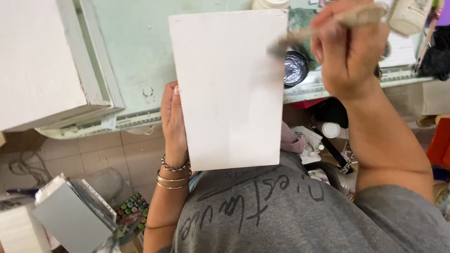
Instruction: Painting a rectangular wooden board with white paint using a paintbrush on a workshop table.
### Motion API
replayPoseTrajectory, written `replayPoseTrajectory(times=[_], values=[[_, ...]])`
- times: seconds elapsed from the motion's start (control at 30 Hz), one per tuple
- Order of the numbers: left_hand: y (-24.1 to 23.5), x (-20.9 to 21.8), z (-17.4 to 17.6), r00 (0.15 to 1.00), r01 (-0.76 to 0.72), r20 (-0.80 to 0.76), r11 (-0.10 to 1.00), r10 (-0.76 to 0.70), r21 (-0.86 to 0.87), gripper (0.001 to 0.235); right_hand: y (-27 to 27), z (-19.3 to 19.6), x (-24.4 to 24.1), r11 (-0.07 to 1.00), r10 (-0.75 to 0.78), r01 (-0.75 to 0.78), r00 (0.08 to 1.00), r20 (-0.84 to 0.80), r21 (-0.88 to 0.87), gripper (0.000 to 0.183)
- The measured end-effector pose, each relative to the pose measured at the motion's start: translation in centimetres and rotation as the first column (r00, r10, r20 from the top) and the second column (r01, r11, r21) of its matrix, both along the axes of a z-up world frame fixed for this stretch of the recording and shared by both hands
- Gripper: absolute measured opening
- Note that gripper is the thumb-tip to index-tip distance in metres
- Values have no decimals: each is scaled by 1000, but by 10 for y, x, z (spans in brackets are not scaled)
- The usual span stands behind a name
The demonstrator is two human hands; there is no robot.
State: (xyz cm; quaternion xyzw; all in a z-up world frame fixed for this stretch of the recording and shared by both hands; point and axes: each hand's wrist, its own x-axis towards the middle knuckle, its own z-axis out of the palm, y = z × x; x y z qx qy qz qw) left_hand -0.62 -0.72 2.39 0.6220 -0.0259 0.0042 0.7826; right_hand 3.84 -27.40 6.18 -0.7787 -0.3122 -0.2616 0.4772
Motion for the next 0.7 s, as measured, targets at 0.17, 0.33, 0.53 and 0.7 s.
replayPoseTrajectory(times=[0.17, 0.33, 0.53, 0.7], values=[[-3, -4, 9, 997, -20, -73, 997, 26, 74, 27, 6, 8, 2, 939, 35, 134, 880, 474, -317, 17], [-4, -3, 11, 987, -47, -152, 998, 54, 53, 26, 28, -16, -32, 903, 281, 52, 683, 675, -427, 17], [-1, -3, 1, 999, -26, -32, 999, 25, -40, 26, 23, 0, -64, 882, 435, -357, 868, 241, -307, 21], [1, -1, 1, 999, -6, -36, 1000, 7, 16, 28, 15, 15, -29, 975, 16, 53, 952, 306, -216, 22]])
